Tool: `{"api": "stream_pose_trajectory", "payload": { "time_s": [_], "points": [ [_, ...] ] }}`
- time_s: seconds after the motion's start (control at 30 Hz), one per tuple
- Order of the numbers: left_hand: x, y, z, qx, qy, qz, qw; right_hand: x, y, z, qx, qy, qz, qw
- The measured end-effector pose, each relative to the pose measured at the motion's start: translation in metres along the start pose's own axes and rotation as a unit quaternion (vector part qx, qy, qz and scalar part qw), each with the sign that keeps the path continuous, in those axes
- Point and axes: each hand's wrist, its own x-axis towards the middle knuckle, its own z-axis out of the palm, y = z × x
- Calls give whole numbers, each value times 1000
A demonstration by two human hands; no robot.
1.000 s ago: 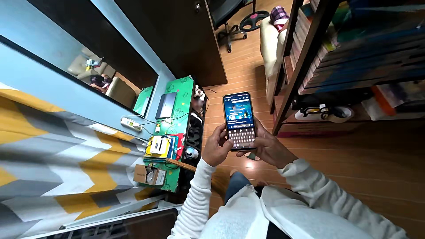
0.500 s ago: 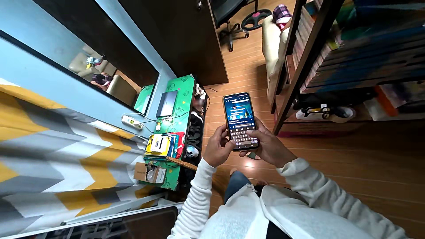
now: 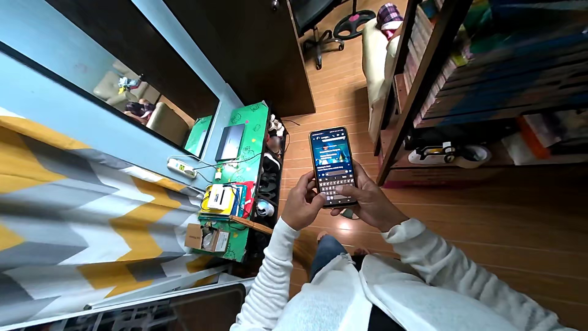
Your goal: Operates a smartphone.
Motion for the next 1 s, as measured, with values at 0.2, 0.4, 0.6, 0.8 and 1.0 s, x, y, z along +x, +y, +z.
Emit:
{"api": "stream_pose_trajectory", "payload": {
  "time_s": [0.2,0.4,0.6,0.8,1.0],
  "points": [
    [2,1,2,1,0,1,1000,1,3,-3,8,1,-5,1000],
    [5,-1,3,11,-4,-6,1000,3,1,-6,26,8,7,1000],
    [8,0,7,-1,-5,-6,1000,1,1,-14,5,-27,-16,999],
    [9,-3,8,3,-9,-7,1000,0,1,-15,11,-16,-8,1000],
    [6,-3,5,3,2,-11,1000,0,3,-16,3,-50,-8,999]
  ]
}}
